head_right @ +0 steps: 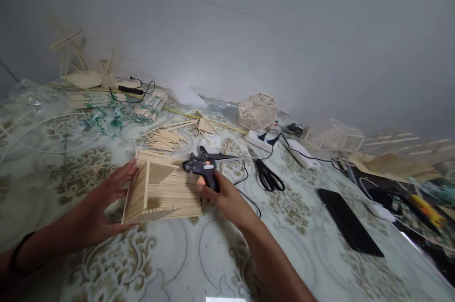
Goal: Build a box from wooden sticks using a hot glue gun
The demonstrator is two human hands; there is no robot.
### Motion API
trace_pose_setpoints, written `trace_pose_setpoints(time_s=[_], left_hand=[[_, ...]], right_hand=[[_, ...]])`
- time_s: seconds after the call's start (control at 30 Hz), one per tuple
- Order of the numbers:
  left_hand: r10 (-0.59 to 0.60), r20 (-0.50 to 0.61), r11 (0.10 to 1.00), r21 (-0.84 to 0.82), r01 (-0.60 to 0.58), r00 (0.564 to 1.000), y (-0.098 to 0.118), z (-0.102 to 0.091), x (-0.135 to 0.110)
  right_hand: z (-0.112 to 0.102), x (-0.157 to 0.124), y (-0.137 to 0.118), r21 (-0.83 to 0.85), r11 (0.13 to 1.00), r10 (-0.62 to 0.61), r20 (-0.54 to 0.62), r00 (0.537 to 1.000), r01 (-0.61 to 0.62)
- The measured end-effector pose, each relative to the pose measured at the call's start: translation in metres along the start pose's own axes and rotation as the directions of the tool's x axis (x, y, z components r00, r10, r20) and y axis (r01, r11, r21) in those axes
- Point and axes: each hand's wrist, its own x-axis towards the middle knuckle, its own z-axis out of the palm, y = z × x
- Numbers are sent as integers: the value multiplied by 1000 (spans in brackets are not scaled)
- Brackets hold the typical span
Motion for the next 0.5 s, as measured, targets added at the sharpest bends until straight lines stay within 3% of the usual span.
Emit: trace_pose_setpoints(time_s=[0.1,0.33,0.4,0.5], left_hand=[[75,-34,996,48,-74,997,2,-2,4],[87,-195,989,131,-62,977,13,-9,12],[84,-260,991,120,-54,962,15,-9,12],[32,-338,997,80,-5,941,19,-10,12]], right_hand=[[-14,-12,0,126,991,-26,-60,998,33],[-29,-26,-9,282,935,-143,-262,954,217],[-27,-29,-13,342,895,-195,-276,941,285],[-26,-40,-19,321,885,-286,-202,937,339]])
